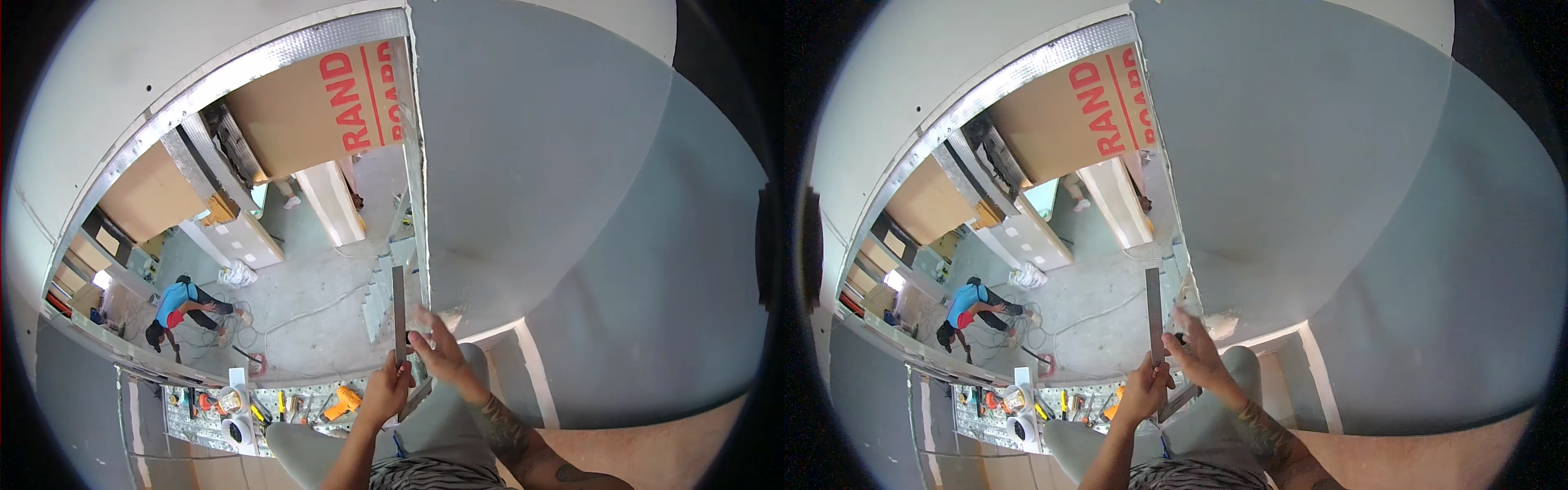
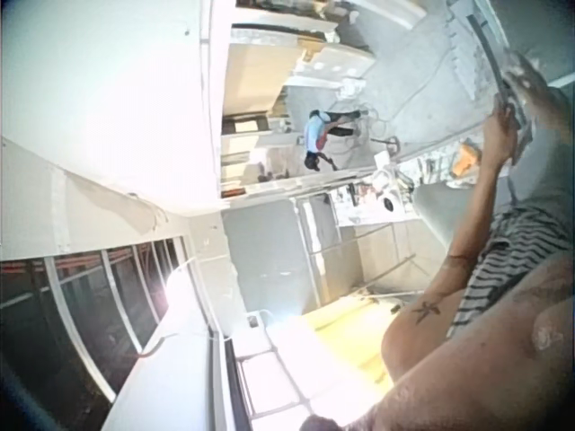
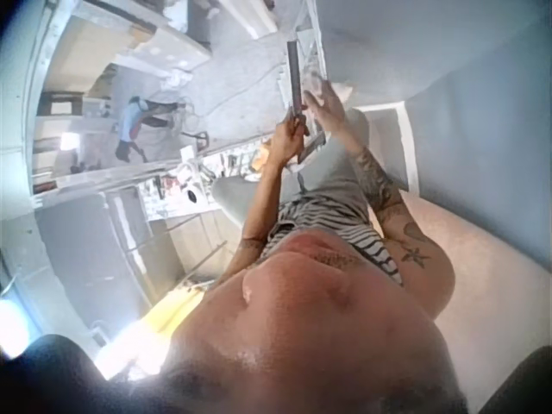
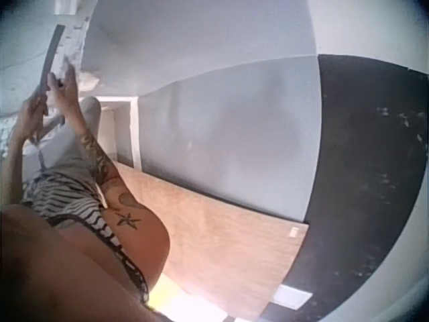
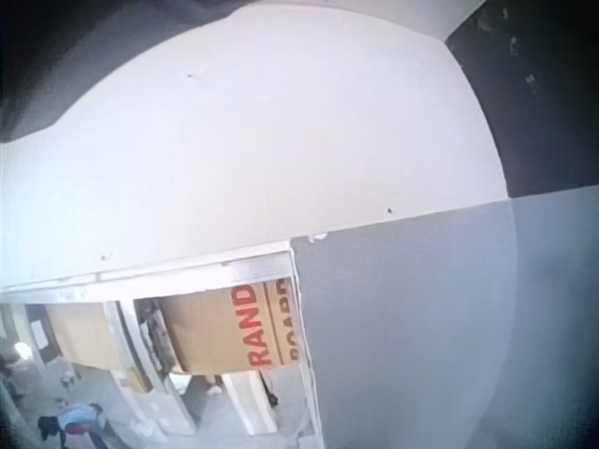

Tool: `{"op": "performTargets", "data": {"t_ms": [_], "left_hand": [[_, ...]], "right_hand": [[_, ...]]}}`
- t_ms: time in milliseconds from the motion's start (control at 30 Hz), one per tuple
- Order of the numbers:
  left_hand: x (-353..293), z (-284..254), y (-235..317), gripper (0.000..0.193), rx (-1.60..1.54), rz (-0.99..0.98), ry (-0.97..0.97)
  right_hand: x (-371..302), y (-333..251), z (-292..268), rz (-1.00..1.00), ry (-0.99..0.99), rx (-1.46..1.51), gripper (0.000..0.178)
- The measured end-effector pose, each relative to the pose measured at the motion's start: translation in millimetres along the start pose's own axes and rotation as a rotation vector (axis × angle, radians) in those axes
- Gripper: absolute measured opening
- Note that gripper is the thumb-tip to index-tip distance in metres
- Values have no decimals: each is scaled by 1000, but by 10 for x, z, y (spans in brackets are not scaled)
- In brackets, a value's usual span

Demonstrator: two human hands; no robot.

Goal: The person drills holes into a wall using a power drill, climbs onto scaffolding, measures and marks the wall edge using a ruler and a pencil, and works on the drywall frame with hand tools.

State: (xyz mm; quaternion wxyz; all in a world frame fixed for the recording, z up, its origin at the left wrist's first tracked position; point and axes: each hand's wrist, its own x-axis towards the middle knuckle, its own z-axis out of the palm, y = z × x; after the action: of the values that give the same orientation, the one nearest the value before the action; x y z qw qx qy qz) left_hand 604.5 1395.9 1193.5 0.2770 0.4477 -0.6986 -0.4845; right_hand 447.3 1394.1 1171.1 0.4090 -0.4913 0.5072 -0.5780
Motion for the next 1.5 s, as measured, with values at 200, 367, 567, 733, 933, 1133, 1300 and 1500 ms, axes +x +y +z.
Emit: {"op": "performTargets", "data": {"t_ms": [200,367,567,733,933,1133,1300,1500], "left_hand": [[-146,-19,-36,16,88,-11,-109],[-210,50,-142,24,4,7,-74],[-331,-65,-251,21,76,20,-228],[-366,-94,-483,27,-386,-213,-106],[-359,266,-1088,22,-376,-89,-32],[-375,471,-1007,9,-714,-354,-100],[-338,497,-1229,12,-666,-404,-246],[-303,486,-1230,16,-789,-347,-218]], "right_hand": [[-228,61,10,110,-265,-28,45],[-181,22,121,268,-304,247,28],[-343,76,66,259,-38,209,26],[-471,-119,-417,694,154,696,35],[-823,569,-615,947,-280,1041,30],[-476,392,-229,1163,35,488,26],[-483,620,-194,1228,-51,361,29],[-525,671,-87,1156,-1,407,26]]}}
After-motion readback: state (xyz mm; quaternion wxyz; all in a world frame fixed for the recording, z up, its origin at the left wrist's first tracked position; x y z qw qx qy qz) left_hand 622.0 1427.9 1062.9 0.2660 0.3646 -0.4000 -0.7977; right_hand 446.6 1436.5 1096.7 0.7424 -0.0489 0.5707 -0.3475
